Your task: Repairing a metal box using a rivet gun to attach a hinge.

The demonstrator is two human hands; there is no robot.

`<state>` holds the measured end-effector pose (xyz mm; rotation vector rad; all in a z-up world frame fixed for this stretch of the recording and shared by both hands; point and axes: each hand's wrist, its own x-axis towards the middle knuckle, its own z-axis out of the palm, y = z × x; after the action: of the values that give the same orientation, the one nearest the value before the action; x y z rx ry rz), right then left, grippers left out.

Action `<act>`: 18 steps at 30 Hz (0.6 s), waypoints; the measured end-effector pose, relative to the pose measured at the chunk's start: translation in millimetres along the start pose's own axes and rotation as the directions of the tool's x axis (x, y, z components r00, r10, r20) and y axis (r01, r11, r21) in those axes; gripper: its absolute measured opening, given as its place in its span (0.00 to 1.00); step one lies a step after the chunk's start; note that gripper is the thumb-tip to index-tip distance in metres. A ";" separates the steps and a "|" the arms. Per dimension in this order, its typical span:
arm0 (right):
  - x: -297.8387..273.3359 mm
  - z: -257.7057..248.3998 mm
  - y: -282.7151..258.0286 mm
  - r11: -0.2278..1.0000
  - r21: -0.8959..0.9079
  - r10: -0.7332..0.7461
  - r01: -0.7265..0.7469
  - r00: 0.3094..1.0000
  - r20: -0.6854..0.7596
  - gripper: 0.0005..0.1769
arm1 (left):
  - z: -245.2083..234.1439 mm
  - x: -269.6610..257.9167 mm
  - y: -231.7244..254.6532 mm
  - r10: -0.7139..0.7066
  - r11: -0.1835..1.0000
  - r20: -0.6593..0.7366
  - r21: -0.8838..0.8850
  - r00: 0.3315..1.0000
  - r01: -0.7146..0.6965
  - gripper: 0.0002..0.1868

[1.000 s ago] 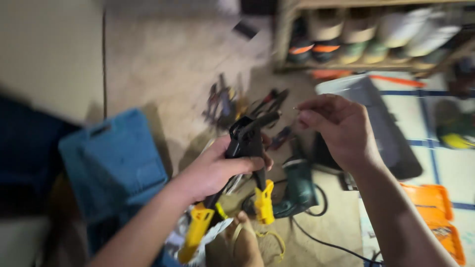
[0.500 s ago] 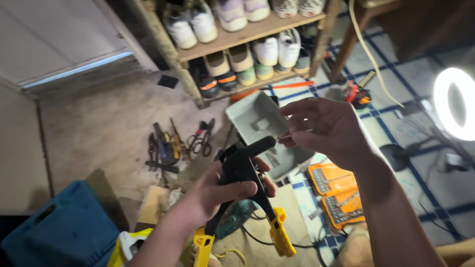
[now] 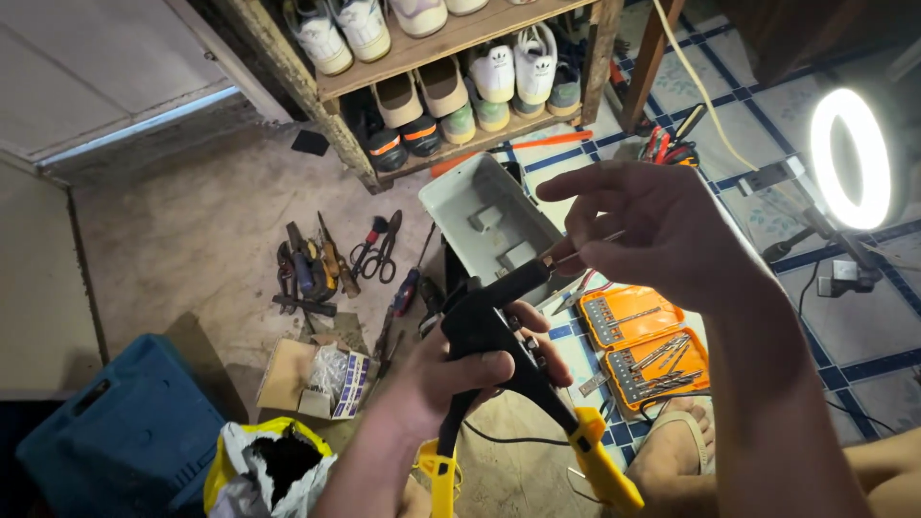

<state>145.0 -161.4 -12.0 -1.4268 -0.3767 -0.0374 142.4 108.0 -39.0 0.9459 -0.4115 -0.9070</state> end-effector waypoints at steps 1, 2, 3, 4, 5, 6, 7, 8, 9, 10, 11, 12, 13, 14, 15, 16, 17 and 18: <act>0.0 1.4 0.2 1.000 -0.009 -0.011 0.012 1.000 0.029 0.29 | 1.7 -2.4 -0.4 0.003 1.000 0.006 -0.028 1.000 -0.003 0.34; -0.6 2.6 0.4 1.000 -0.018 -0.023 0.024 0.998 0.056 0.28 | 3.5 -4.4 -1.2 0.007 0.998 0.013 -0.057 1.000 -0.006 0.33; -0.7 4.2 -0.8 1.000 -0.015 -0.022 0.023 0.998 0.060 0.28 | 3.3 -6.0 -4.6 0.008 0.998 0.009 -0.057 1.000 -0.007 0.33; -0.3 6.1 -2.0 1.000 -0.002 -0.011 0.012 0.997 0.081 0.29 | 2.6 -7.7 -7.2 0.026 0.997 0.025 -0.067 0.999 -0.024 0.32; 0.2 8.1 -3.2 1.000 0.010 -0.001 0.000 0.995 0.101 0.31 | 2.0 -9.5 -9.7 0.044 0.996 0.042 -0.077 0.998 -0.041 0.31; 0.7 9.7 -4.6 1.000 0.013 -0.001 -0.001 0.995 0.104 0.31 | 1.9 -11.7 -11.7 0.045 0.996 0.038 -0.076 0.998 -0.042 0.31; 1.2 11.4 -6.1 0.999 -0.009 0.047 -0.047 0.993 0.106 0.30 | 1.8 -13.9 -13.7 0.066 0.997 0.036 -0.051 0.997 -0.064 0.30; 1.9 13.1 -7.9 0.995 -0.032 0.094 -0.091 0.990 0.107 0.30 | 1.7 -16.0 -15.4 0.089 0.996 0.036 -0.025 0.995 -0.088 0.30; 1.6 14.7 -8.8 0.995 -0.030 0.094 -0.091 0.989 0.111 0.30 | 1.2 -18.2 -17.1 0.090 0.996 0.032 -0.024 0.995 -0.090 0.30; 1.2 16.6 -9.6 0.997 -0.021 0.083 -0.081 0.990 0.118 0.30 | 0.8 -20.6 -18.7 0.109 0.994 0.034 -0.013 0.993 -0.108 0.30; 0.8 18.4 -10.6 0.997 -0.013 0.071 -0.070 0.990 0.126 0.29 | 0.4 -23.1 -20.3 0.127 0.992 0.036 -0.001 0.991 -0.127 0.30; 1.6 22.3 -14.5 0.998 -0.010 0.069 -0.068 0.989 0.129 0.29 | 0.4 -24.6 -20.8 0.128 0.992 0.033 0.002 0.991 -0.129 0.30; 2.2 26.2 -18.4 0.992 -0.081 0.105 -0.095 0.987 0.122 0.29 | 0.5 -26.0 -21.4 0.124 0.992 0.044 -0.012 0.991 -0.124 0.30; 2.0 30.0 -22.1 0.981 -0.150 0.141 -0.124 0.984 0.111 0.29 | 0.7 -27.6 -22.6 0.118 0.993 0.056 -0.028 0.991 -0.117 0.30; 3.1 34.4 -24.8 0.981 -0.148 0.141 -0.124 0.984 0.112 0.29 | 1.9 -29.6 -22.2 0.117 0.993 0.053 -0.027 0.992 -0.116 0.30; 4.3 38.4 -27.7 0.966 -0.224 0.154 -0.126 0.982 0.109 0.29 | 3.2 -31.0 -21.8 0.120 0.993 0.043 -0.027 0.992 -0.119 0.31; 5.5 42.4 -30.5 0.946 -0.299 0.167 -0.129 0.980 0.104 0.30 | 4.4 -32.4 -21.4 0.122 0.992 0.033 -0.027 0.992 -0.121 0.31; 6.2 44.9 -28.9 0.946 -0.298 0.168 -0.129 0.980 0.107 0.30 | 2.8 -33.4 -23.1 0.123 0.992 0.030 -0.028 0.992 -0.122 0.31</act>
<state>133.2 -121.1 21.6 -1.7514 -0.3812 0.1301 110.1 127.5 -54.3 0.8734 -0.4787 -0.8148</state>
